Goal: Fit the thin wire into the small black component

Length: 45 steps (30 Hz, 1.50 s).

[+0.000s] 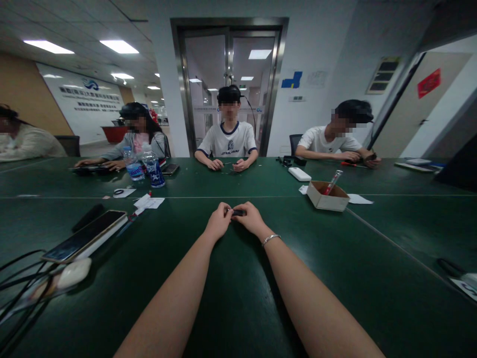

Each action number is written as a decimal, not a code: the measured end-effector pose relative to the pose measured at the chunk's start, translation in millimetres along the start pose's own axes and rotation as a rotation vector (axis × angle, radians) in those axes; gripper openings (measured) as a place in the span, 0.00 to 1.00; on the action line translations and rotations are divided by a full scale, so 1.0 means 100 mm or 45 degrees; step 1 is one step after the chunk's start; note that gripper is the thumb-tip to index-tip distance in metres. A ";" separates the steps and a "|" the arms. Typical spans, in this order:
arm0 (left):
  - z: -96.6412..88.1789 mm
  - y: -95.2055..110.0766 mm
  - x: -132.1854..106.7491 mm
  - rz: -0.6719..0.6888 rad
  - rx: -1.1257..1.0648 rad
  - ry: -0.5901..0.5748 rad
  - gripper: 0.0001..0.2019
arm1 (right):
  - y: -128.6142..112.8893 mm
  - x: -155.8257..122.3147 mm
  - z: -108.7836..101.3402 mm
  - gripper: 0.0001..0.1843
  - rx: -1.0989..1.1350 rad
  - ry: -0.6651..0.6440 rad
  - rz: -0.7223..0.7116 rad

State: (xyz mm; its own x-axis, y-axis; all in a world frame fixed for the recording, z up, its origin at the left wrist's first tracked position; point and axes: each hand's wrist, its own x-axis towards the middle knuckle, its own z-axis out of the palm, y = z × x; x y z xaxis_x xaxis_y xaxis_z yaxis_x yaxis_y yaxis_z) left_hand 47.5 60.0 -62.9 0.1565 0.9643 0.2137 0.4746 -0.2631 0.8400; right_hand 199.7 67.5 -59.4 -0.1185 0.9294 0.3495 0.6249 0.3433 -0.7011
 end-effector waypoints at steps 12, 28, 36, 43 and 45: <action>0.01 -0.08 0.06 -0.051 -0.189 0.024 0.09 | 0.14 0.05 -0.09 0.12 0.849 -0.202 0.227; 0.02 -0.10 0.11 -0.112 -0.307 0.008 0.11 | 0.15 0.02 -0.12 0.14 1.157 -0.163 0.335; 0.00 -0.04 0.09 -0.132 -0.269 0.005 0.15 | 0.16 0.01 -0.13 0.14 1.184 -0.178 0.327; -0.03 -0.01 0.08 -0.135 -0.205 0.009 0.20 | 0.18 0.00 -0.14 0.16 1.228 -0.231 0.288; -0.04 0.01 0.07 -0.144 -0.191 0.004 0.21 | 0.19 0.00 -0.14 0.17 1.217 -0.239 0.279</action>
State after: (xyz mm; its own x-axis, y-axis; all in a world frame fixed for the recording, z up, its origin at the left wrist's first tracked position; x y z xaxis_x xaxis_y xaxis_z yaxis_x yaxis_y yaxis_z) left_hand 45.2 66.2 -58.4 0.1069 0.9876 0.1148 0.3547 -0.1457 0.9236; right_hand 222.2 72.0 -63.8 -0.2461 0.9634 0.1065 -0.2259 0.0498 -0.9729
